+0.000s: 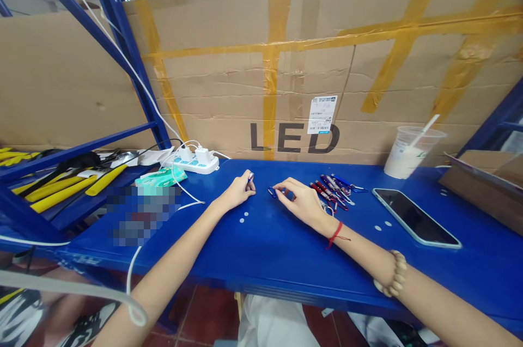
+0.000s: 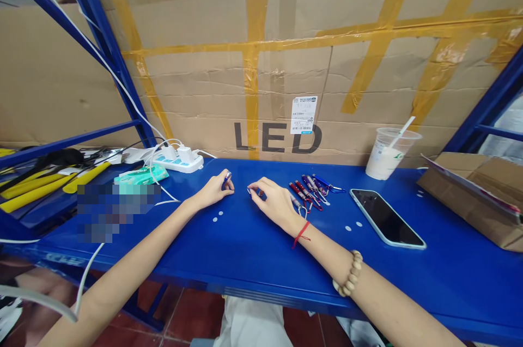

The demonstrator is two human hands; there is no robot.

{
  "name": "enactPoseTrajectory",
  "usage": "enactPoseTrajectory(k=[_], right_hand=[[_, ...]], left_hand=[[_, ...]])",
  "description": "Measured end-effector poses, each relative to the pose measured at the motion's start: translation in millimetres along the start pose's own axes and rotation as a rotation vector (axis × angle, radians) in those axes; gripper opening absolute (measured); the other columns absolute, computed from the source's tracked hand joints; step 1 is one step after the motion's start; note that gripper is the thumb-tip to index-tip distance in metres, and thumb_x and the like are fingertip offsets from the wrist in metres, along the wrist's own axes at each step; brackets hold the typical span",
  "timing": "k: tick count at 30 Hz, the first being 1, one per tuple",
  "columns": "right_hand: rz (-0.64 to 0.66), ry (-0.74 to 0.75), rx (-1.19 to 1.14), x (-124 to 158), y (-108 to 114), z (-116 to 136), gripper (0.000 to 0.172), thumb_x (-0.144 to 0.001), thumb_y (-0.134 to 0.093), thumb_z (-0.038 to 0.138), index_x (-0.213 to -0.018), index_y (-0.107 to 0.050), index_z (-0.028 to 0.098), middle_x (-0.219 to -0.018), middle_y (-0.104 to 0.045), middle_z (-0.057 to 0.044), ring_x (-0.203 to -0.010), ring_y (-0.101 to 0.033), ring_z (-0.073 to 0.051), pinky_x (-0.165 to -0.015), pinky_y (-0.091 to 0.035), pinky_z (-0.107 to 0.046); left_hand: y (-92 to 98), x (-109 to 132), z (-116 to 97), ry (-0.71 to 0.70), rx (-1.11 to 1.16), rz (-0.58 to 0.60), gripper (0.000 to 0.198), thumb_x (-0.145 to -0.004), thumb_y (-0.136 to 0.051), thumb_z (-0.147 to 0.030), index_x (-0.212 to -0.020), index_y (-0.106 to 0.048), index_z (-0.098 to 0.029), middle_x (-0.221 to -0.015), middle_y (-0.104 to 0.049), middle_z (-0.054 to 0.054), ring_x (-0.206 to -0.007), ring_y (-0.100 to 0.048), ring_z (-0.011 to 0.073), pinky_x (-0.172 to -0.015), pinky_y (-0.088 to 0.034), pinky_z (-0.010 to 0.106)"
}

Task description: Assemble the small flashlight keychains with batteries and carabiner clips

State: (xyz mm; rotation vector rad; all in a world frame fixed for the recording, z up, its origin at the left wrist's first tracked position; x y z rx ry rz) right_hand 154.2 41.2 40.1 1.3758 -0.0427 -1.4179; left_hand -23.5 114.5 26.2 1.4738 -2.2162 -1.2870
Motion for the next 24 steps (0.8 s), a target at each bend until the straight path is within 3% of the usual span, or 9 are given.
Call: enactPoseTrajectory(k=[5, 12, 19, 24], right_hand=[[0.024, 0.003, 0.009, 1, 0, 1, 0.018, -0.087, -0.050, 0.026, -0.092, -0.067, 0.023, -0.090, -0.067, -0.001, -0.063, -0.060, -0.009, -0.053, -0.042, -0.019], [-0.017, 0.106, 0.033, 1, 4, 4, 0.023, -0.088, -0.051, 0.036, -0.102, -0.068, 0.026, -0.093, -0.066, -0.001, -0.068, -0.062, -0.010, -0.053, -0.043, -0.020], [-0.090, 0.139, -0.013, 0, 7, 7, 0.023, -0.087, -0.052, 0.037, -0.091, -0.071, 0.025, -0.087, -0.067, -0.001, -0.067, -0.061, -0.010, -0.057, -0.044, -0.019], [-0.121, 0.119, -0.014, 1, 10, 10, 0.023, -0.086, -0.054, 0.037, -0.088, -0.072, 0.023, -0.083, -0.067, 0.000, -0.055, -0.057, -0.006, -0.051, -0.041, -0.019]], left_hand=[[-0.4, 2, -11, 0.043, 0.156, -0.001, 0.037, -0.065, -0.066, -0.015, -0.075, -0.030, -0.022, -0.071, -0.064, -0.002, -0.061, -0.057, 0.0111, -0.064, -0.046, 0.025], [-9.0, 5, -27, 0.189, 0.720, 0.015, 0.042, -0.064, -0.072, -0.018, -0.076, -0.032, -0.020, -0.078, -0.067, 0.001, -0.076, -0.062, 0.0121, -0.078, -0.044, 0.029], [-11.2, 10, -39, 0.318, 0.899, 0.089, 0.044, -0.061, -0.076, -0.024, -0.078, -0.036, -0.018, -0.077, -0.066, 0.002, -0.067, -0.057, 0.0093, -0.064, -0.037, 0.024], [-18.9, 11, -39, 0.400, 0.962, 0.092, 0.049, -0.057, -0.079, -0.023, -0.080, -0.036, -0.018, -0.072, -0.064, 0.000, -0.061, -0.055, 0.0070, -0.060, -0.035, 0.023]])
Point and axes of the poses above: each hand's wrist, its own x-axis away from the middle knuckle, its own y-axis out of the back of the hand, z = x × y, the point moved 4 cm from there along -x, towards the middle knuckle
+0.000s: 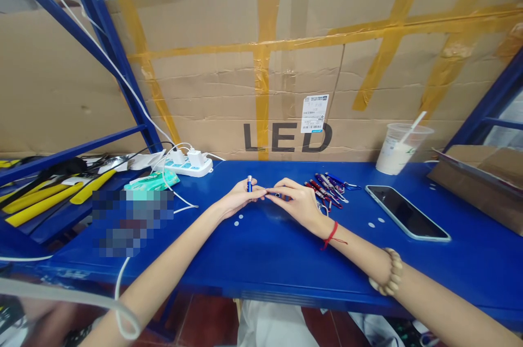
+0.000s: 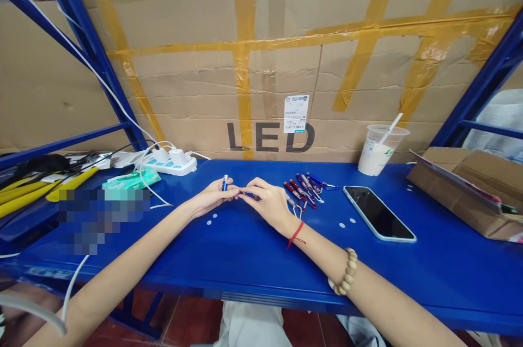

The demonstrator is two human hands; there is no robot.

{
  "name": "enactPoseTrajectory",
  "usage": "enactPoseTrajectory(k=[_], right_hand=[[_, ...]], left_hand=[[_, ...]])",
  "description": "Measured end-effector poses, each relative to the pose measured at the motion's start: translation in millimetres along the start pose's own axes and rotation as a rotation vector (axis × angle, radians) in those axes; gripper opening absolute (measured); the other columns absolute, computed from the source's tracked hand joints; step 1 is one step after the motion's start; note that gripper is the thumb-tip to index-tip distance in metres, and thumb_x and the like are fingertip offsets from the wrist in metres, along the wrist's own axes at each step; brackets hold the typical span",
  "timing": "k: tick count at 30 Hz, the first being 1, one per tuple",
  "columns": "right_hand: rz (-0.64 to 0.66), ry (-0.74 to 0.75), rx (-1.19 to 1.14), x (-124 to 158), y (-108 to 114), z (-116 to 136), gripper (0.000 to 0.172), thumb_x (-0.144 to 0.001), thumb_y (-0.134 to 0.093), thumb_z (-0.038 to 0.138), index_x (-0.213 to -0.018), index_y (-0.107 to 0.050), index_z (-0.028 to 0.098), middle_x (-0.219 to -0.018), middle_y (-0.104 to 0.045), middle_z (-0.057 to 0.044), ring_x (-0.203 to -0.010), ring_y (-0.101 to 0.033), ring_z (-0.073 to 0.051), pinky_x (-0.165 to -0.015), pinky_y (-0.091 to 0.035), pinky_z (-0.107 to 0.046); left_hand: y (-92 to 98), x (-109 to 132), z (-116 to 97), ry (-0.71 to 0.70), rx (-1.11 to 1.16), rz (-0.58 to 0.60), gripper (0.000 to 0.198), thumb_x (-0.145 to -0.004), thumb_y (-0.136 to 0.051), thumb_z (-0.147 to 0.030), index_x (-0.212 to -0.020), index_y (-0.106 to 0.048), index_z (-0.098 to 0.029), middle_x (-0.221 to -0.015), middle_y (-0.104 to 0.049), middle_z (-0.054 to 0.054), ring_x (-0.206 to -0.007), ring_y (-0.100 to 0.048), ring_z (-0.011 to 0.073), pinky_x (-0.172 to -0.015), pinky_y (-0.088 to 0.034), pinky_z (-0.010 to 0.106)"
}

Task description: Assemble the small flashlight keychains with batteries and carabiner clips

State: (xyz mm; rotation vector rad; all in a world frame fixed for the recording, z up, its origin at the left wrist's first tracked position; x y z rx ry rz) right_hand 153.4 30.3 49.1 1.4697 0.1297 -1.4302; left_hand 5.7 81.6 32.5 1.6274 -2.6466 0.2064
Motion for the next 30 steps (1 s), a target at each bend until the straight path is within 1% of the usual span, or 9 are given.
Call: enactPoseTrajectory(k=[3, 8, 12, 15, 18, 21, 24, 27, 30], right_hand=[[0.000, -0.006, 0.075, 0, 0, 0, 0.022, -0.086, -0.054, 0.036, -0.087, -0.072, 0.024, -0.084, -0.068, 0.001, -0.053, -0.057, -0.006, -0.047, -0.039, -0.019], [-0.004, 0.051, 0.179, -1, 0, 3, 0.023, -0.088, -0.050, 0.031, -0.090, -0.071, 0.023, -0.086, -0.069, 0.000, -0.063, -0.062, -0.008, -0.048, -0.039, -0.019], [0.024, 0.037, 0.156, -1, 0, 2, 0.025, -0.089, -0.048, 0.033, -0.091, -0.071, 0.023, -0.088, -0.069, -0.001, -0.060, -0.061, -0.007, -0.048, -0.040, -0.019], [0.026, -0.016, 0.077, -2, 0, -1, 0.025, -0.088, -0.050, 0.036, -0.090, -0.070, 0.022, -0.087, -0.068, -0.001, -0.054, -0.058, -0.006, -0.049, -0.042, -0.019], [-0.031, -0.119, -0.041, -3, 2, -5, 0.024, -0.086, -0.053, 0.038, -0.088, -0.070, 0.021, -0.085, -0.067, -0.002, -0.055, -0.058, -0.007, -0.052, -0.046, -0.020], [-0.050, -0.173, -0.143, -2, 1, -8, 0.022, -0.085, -0.055, 0.036, -0.090, -0.070, 0.020, -0.087, -0.066, -0.004, -0.060, -0.060, -0.010, -0.053, -0.048, -0.021], [0.004, -0.127, -0.178, -1, -3, -6, 0.023, -0.086, -0.054, 0.036, -0.093, -0.070, 0.021, -0.089, -0.066, -0.004, -0.069, -0.063, -0.013, -0.059, -0.051, -0.022], [0.009, -0.064, -0.164, 1, -5, -6, 0.024, -0.088, -0.051, 0.035, -0.094, -0.071, 0.023, -0.090, -0.067, -0.004, -0.075, -0.064, -0.013, -0.065, -0.052, -0.023], [-0.032, -0.026, -0.155, 0, -3, -6, 0.025, -0.088, -0.051, 0.035, -0.090, -0.073, 0.024, -0.086, -0.067, -0.003, -0.073, -0.063, -0.013, -0.065, -0.051, -0.023]], left_hand=[[-2.2, -1, 2, -0.001, 0.021, 0.011, 0.049, -0.057, -0.079, -0.025, -0.077, -0.035, -0.019, -0.070, -0.061, -0.001, -0.060, -0.055, 0.0077, -0.060, -0.036, 0.024], [-7.4, 1, 0, -0.021, 0.011, 0.041, 0.045, -0.063, -0.075, -0.032, -0.074, -0.034, -0.019, -0.065, -0.058, -0.002, -0.060, -0.055, 0.0080, -0.059, -0.037, 0.023], [-12.0, 3, -5, -0.078, -0.051, 0.084, 0.041, -0.069, -0.068, -0.039, -0.070, -0.032, -0.019, -0.065, -0.055, -0.002, -0.060, -0.056, 0.0090, -0.055, -0.035, 0.023], [-12.6, 3, -6, -0.094, -0.083, 0.102, 0.038, -0.073, -0.064, -0.041, -0.070, -0.032, -0.019, -0.064, -0.054, -0.002, -0.059, -0.057, 0.0097, -0.053, -0.036, 0.022], [-12.9, 2, -4, -0.150, -0.216, 0.125, 0.035, -0.077, -0.057, -0.042, -0.071, -0.032, -0.019, -0.067, -0.056, -0.001, -0.054, -0.054, 0.0087, -0.051, -0.035, 0.022], [-15.2, 2, -1, -0.303, -0.487, 0.132, 0.030, -0.080, -0.054, -0.038, -0.069, -0.035, -0.019, -0.069, -0.055, -0.001, -0.061, -0.053, 0.0099, -0.059, -0.039, 0.024], [-17.9, 3, 3, -0.379, -0.641, 0.125, 0.020, -0.079, -0.054, -0.034, -0.075, -0.045, -0.018, -0.073, -0.053, -0.001, -0.072, -0.053, 0.0129, -0.069, -0.041, 0.026], [-20.8, 4, 5, -0.379, -0.665, 0.153, 0.020, -0.079, -0.054, -0.036, -0.081, -0.047, -0.018, -0.074, -0.048, -0.002, -0.070, -0.049, 0.0126, -0.068, -0.040, 0.026], [-22.5, 5, 4, -0.396, -0.657, 0.162, 0.020, -0.078, -0.054, -0.035, -0.078, -0.044, -0.018, -0.071, -0.042, -0.003, -0.067, -0.045, 0.0108, -0.065, -0.040, 0.025]])
Point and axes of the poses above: each hand's wrist, its own x-axis away from the middle knuckle, its own y-axis out of the back of the hand, z = x × y, the point moved 4 cm from there along -x, towards the middle knuckle
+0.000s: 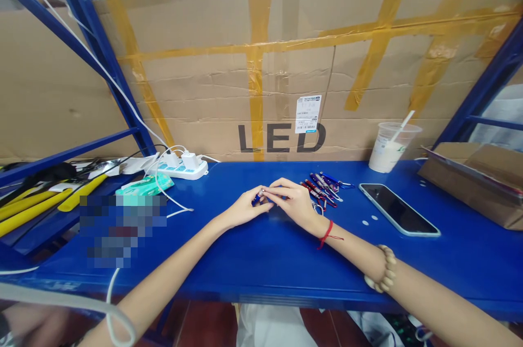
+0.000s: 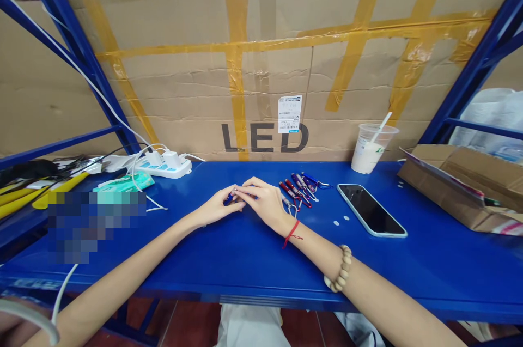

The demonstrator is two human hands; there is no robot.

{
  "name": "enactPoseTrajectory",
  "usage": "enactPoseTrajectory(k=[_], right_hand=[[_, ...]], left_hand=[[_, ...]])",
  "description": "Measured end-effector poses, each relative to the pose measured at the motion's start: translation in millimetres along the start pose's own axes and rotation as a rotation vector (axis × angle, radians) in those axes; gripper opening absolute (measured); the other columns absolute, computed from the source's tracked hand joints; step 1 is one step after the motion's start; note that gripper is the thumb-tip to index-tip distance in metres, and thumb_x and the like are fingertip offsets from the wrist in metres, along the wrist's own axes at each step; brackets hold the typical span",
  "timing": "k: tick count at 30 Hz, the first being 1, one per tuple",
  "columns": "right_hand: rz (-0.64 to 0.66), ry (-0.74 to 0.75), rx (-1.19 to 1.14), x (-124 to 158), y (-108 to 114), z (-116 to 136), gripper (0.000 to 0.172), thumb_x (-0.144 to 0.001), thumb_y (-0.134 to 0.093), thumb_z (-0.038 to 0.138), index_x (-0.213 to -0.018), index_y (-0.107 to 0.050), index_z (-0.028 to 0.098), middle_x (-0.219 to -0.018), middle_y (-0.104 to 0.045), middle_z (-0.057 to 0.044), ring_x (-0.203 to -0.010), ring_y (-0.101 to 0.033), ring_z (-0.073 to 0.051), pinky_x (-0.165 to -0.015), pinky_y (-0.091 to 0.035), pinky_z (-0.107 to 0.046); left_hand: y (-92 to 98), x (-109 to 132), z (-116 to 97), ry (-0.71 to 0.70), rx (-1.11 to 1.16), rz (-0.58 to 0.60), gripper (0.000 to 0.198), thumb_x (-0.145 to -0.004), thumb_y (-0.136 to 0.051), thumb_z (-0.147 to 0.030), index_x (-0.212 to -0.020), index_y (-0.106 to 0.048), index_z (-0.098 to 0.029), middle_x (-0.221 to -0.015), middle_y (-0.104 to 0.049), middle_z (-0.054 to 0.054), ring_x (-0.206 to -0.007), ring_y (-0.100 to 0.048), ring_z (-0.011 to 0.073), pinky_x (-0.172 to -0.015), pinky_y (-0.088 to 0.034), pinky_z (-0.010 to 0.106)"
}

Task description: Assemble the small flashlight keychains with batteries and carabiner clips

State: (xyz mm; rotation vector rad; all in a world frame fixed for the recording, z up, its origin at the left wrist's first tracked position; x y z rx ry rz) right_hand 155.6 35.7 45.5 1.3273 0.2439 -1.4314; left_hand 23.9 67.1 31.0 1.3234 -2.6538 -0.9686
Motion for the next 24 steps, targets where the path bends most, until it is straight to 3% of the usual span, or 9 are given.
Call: enactPoseTrajectory(k=[5, 11, 15, 18, 20, 24], right_hand=[[-0.030, 0.005, 0.042, -2, 4, 1, 0.027, -0.087, -0.051, 0.037, -0.085, -0.074, 0.023, -0.082, -0.068, -0.003, -0.068, -0.063, -0.011, -0.058, -0.049, -0.021], [0.080, 0.011, 0.092, -2, 1, 5, 0.023, -0.087, -0.052, 0.034, -0.085, -0.072, 0.023, -0.088, -0.067, -0.001, -0.064, -0.061, -0.009, -0.053, -0.044, -0.019], [0.094, -0.085, 0.012, -7, 5, 3, 0.020, -0.083, -0.057, 0.037, -0.082, -0.068, 0.020, -0.087, -0.066, -0.001, -0.060, -0.059, -0.008, -0.055, -0.046, -0.020], [0.088, -0.201, 0.078, -10, 12, -7, 0.019, -0.085, -0.055, 0.036, -0.086, -0.066, 0.020, -0.089, -0.066, -0.001, -0.059, -0.059, -0.009, -0.054, -0.044, -0.020], [0.136, -0.235, 0.171, -10, 13, -16, 0.019, -0.085, -0.055, 0.036, -0.089, -0.066, 0.022, -0.092, -0.066, -0.001, -0.058, -0.059, -0.008, -0.053, -0.043, -0.021], [0.355, -0.216, 0.304, -3, 5, -28, 0.024, -0.082, -0.058, 0.040, -0.098, -0.068, 0.024, -0.099, -0.065, -0.002, -0.066, -0.063, -0.011, -0.052, -0.042, -0.021]], left_hand=[[0.8, 0, -1, 0.002, -0.045, -0.042, 0.022, -0.076, -0.056, -0.031, -0.071, -0.038, -0.019, -0.067, -0.039, -0.005, -0.060, -0.037, 0.0088, -0.058, -0.035, 0.023], [0.3, 2, -2, 0.034, -0.110, -0.068, 0.021, -0.077, -0.054, -0.029, -0.069, -0.037, -0.019, -0.063, -0.040, -0.006, -0.057, -0.038, 0.0088, -0.055, -0.033, 0.022], [0.0, 1, -3, 0.041, -0.125, -0.079, 0.022, -0.077, -0.053, -0.028, -0.068, -0.036, -0.019, -0.064, -0.043, -0.005, -0.059, -0.042, 0.0097, -0.058, -0.034, 0.023], [5.0, 0, -4, 0.055, -0.054, -0.149, 0.025, -0.078, -0.053, -0.027, -0.067, -0.031, -0.020, -0.064, -0.046, -0.005, -0.063, -0.049, 0.0109, -0.064, -0.037, 0.024], [9.5, -1, -4, 0.074, -0.004, -0.196, 0.025, -0.080, -0.051, -0.029, -0.068, -0.031, -0.020, -0.066, -0.051, -0.004, -0.068, -0.053, 0.0119, -0.069, -0.039, 0.025], [14.9, -2, 0, 0.104, 0.065, -0.247, 0.025, -0.082, -0.050, -0.036, -0.070, -0.035, -0.020, -0.070, -0.057, -0.001, -0.074, -0.056, 0.0135, -0.076, -0.040, 0.028]])
Point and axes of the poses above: each hand's wrist, its own x-axis away from the middle knuckle, its own y-axis out of the back of the hand, z = x × y, the point moved 4 cm from there along -x, towards the middle knuckle
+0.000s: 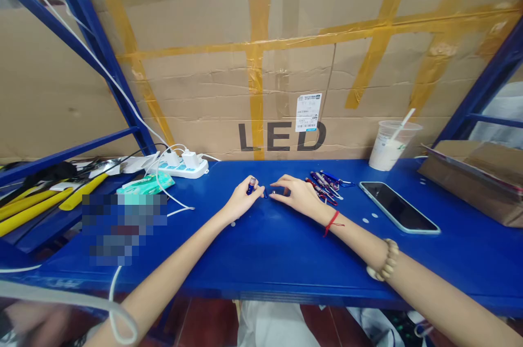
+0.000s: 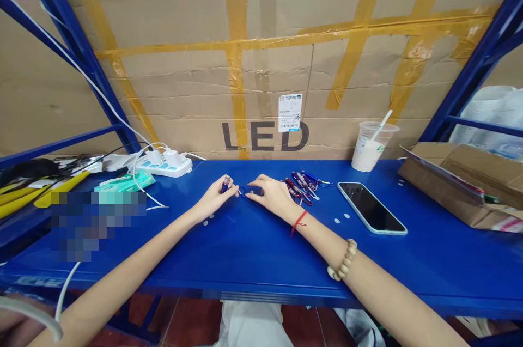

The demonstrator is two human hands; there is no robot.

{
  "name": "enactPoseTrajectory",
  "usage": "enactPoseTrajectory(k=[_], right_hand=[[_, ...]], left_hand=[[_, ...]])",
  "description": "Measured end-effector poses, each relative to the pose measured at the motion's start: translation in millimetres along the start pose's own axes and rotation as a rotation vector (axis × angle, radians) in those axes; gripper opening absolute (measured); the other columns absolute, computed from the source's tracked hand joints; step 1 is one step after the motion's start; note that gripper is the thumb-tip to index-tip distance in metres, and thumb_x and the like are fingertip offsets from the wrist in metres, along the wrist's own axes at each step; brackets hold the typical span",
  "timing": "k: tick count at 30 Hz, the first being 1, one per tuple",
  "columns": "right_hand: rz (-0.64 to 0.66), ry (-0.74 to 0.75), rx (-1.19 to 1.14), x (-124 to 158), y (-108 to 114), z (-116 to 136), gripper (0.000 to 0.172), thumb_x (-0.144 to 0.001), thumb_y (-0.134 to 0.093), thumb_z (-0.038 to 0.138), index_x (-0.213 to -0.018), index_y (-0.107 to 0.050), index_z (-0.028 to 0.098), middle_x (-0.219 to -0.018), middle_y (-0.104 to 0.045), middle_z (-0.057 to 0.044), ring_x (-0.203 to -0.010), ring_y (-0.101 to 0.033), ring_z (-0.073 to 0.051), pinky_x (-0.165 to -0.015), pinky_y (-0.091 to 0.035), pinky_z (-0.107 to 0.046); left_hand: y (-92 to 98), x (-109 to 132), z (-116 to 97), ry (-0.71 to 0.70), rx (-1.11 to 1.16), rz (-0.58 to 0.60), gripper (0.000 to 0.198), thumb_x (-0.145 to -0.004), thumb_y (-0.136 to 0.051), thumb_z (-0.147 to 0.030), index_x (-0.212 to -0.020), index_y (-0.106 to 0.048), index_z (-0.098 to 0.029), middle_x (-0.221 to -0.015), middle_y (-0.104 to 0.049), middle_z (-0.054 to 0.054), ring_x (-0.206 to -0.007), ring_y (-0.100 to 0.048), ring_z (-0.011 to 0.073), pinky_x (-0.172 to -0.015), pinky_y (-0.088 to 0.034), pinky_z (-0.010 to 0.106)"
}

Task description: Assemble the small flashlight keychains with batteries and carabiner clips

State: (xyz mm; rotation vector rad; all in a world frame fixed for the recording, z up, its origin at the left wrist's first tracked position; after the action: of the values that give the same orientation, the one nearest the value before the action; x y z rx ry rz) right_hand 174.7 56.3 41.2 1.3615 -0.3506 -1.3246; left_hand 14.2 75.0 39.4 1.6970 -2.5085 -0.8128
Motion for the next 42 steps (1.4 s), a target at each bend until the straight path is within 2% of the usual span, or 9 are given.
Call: enactPoseTrajectory(k=[3, 6, 13, 20, 26, 31, 34, 38, 42], right_hand=[[0.092, 0.056, 0.047, 1, -9, 0, 0.022, -0.084, -0.057, 0.034, -0.099, -0.069, 0.023, -0.100, -0.066, -0.004, -0.084, -0.063, -0.016, -0.062, -0.046, -0.022], [0.126, 0.081, 0.010, 0, -14, 0, 0.018, -0.084, -0.057, 0.027, -0.093, -0.070, 0.020, -0.092, -0.068, -0.005, -0.086, -0.063, -0.018, -0.071, -0.048, -0.025], [0.085, -0.002, -0.118, -4, -11, -3, 0.018, -0.084, -0.054, 0.019, -0.089, -0.071, 0.016, -0.088, -0.071, -0.008, -0.077, -0.066, -0.020, -0.072, -0.049, -0.030], [-0.239, -0.103, -0.520, -4, 11, 9, 0.018, -0.078, -0.061, 0.032, -0.082, -0.071, 0.017, -0.087, -0.071, -0.006, -0.080, -0.065, -0.018, -0.066, -0.051, -0.027], [-0.218, -0.067, -0.603, -2, 16, 23, 0.013, -0.075, -0.064, 0.029, -0.077, -0.072, 0.018, -0.080, -0.071, -0.005, -0.075, -0.065, -0.017, -0.063, -0.049, -0.026], [-0.265, -0.111, -0.634, 0, 16, 22, 0.013, -0.073, -0.066, 0.029, -0.075, -0.072, 0.018, -0.080, -0.071, -0.005, -0.074, -0.064, -0.017, -0.062, -0.049, -0.026], [-0.229, -0.134, -0.656, -1, 14, 19, 0.014, -0.072, -0.067, 0.030, -0.075, -0.072, 0.017, -0.079, -0.072, -0.005, -0.073, -0.065, -0.017, -0.064, -0.050, -0.027], [-0.116, -0.102, -0.627, -2, 13, 17, 0.014, -0.073, -0.067, 0.031, -0.074, -0.072, 0.017, -0.076, -0.071, -0.004, -0.070, -0.065, -0.017, -0.065, -0.050, -0.027], [-0.112, -0.020, -0.511, -2, 17, 19, 0.013, -0.073, -0.068, 0.030, -0.069, -0.071, 0.018, -0.074, -0.070, -0.004, -0.067, -0.063, -0.015, -0.065, -0.048, -0.026]], left_hand=[[-0.8, -1, 4, 0.022, 0.016, -0.008, 0.026, -0.083, -0.047, -0.041, -0.071, -0.038, -0.020, -0.073, -0.061, 0.000, -0.072, -0.055, 0.0134, -0.075, -0.041, 0.028], [-2.0, 1, 5, 0.027, -0.062, -0.016, 0.027, -0.085, -0.042, -0.044, -0.073, -0.041, -0.020, -0.077, -0.063, 0.002, -0.074, -0.056, 0.0138, -0.075, -0.041, 0.028], [-0.1, 8, -2, 0.040, -0.616, 0.092, 0.026, -0.089, -0.030, -0.045, -0.087, -0.043, -0.023, -0.085, -0.063, 0.003, -0.084, -0.061, 0.0243, -0.069, -0.041, 0.032], [-1.2, 9, -9, -0.070, -0.517, 0.163, 0.026, -0.092, -0.022, -0.041, -0.091, -0.042, -0.025, -0.088, -0.062, 0.000, -0.084, -0.060, 0.0187, -0.067, -0.040, 0.026], [-2.1, 9, -10, -0.138, -0.492, 0.121, 0.026, -0.092, -0.026, -0.039, -0.085, -0.044, -0.023, -0.082, -0.060, -0.002, -0.077, -0.059, 0.0160, -0.062, -0.038, 0.023], [-5.1, 11, -13, -0.174, -0.494, 0.135, 0.026, -0.092, -0.028, -0.039, -0.084, -0.046, -0.023, -0.075, -0.059, -0.002, -0.070, -0.058, 0.0150, -0.061, -0.038, 0.023], [-5.6, 12, -12, -0.168, -0.509, 0.137, 0.026, -0.093, -0.028, -0.039, -0.086, -0.047, -0.023, -0.073, -0.059, -0.002, -0.068, -0.059, 0.0152, -0.060, -0.038, 0.023], [-6.1, 14, -8, -0.181, -0.572, 0.158, 0.025, -0.092, -0.030, -0.039, -0.093, -0.050, -0.023, -0.081, -0.063, 0.001, -0.075, -0.062, 0.0179, -0.063, -0.040, 0.025], [-7.9, 15, -3, -0.184, -0.588, 0.164, 0.027, -0.092, -0.030, -0.040, -0.097, -0.050, -0.024, -0.090, -0.065, 0.002, -0.084, -0.063, 0.0201, -0.068, -0.043, 0.026]])
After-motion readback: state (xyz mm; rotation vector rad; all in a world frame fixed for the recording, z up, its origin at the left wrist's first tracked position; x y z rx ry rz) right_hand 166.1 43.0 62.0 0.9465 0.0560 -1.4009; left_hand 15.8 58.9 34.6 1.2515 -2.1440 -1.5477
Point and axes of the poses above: each hand's wrist, its own x-axis away from the middle knuckle, its own y-axis out of the back of the hand, z = x × y, the point moved 4 cm from there along -x, towards the middle knuckle
